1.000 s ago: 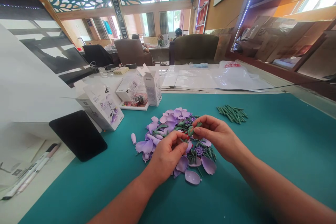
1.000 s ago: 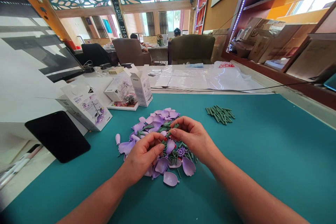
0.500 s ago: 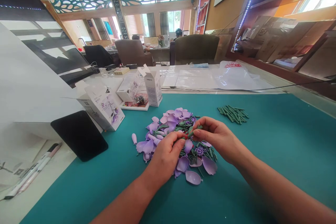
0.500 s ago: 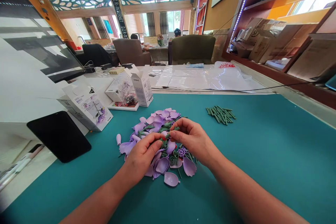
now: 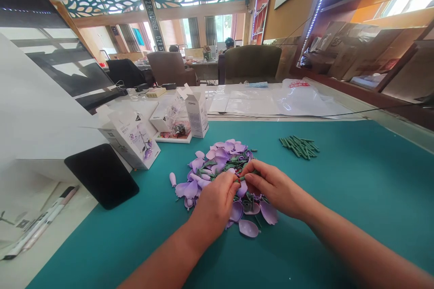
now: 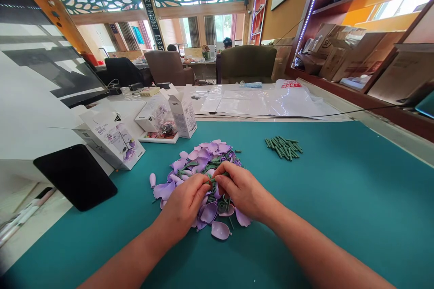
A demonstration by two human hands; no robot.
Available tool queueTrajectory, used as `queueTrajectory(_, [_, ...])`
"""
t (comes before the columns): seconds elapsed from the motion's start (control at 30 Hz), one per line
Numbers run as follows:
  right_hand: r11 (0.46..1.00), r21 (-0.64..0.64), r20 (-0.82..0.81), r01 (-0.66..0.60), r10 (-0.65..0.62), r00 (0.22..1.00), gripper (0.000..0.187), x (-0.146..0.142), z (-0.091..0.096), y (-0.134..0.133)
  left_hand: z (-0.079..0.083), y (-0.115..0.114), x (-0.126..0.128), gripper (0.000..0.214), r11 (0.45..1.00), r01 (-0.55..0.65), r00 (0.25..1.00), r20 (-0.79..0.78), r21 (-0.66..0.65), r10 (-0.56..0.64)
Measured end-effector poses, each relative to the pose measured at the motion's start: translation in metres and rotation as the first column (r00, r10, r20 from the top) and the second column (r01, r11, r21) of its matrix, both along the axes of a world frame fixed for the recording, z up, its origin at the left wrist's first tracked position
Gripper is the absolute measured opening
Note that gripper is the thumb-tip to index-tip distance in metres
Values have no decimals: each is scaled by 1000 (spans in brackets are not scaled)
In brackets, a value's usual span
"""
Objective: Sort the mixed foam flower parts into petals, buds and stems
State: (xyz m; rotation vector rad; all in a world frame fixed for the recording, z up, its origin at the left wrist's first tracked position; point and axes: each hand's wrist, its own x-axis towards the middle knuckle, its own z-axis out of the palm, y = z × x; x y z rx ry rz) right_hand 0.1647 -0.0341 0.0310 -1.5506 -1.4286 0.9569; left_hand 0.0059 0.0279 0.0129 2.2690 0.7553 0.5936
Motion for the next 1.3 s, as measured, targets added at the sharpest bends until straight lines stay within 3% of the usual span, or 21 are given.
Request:
queueTrajectory(0.47, [998, 17, 101, 54, -55, 993, 12, -10, -6, -4, -2, -5, 1, 28, 999, -38, 999, -27, 36, 39])
queueTrajectory(0.63, [996, 45, 10, -80, 80, 997, 21, 7, 4, -2, 7, -3, 0, 31, 997, -72, 997, -6, -31, 72])
queueTrajectory(0.73, [989, 113, 52, 91, -97, 994, 31, 32, 6, -4, 12, 0, -3, 28, 987, -112, 990, 71, -112, 120])
queueTrajectory(0.83, [972, 101, 193, 213, -229, 954, 27, 51, -2, -14, 18, 0, -9, 26, 969, -122, 979, 132, -217, 153])
queueTrajectory(0.93, [984, 46, 361, 172, -177, 916, 23, 53, -17, -31, 22, -3, -15, 22, 960, -81, 986, 119, -269, 117])
queueTrajectory(1.07, [996, -15, 571, 90, -65, 818, 16, 37, -33, -48, 23, -7, -25, 21, 987, -68, 997, 35, -146, 74])
queueTrajectory(1.2, [988, -57, 759, 146, -52, 649, 12, 24, -42, -53, 21, -9, -39, 21, 997, -21, 999, -35, -70, 19])
queueTrajectory(1.3, [985, -66, 778, 159, -49, 626, 12, 21, -44, -53, 18, -12, -53, 20, 998, 58, 988, -143, -35, -62])
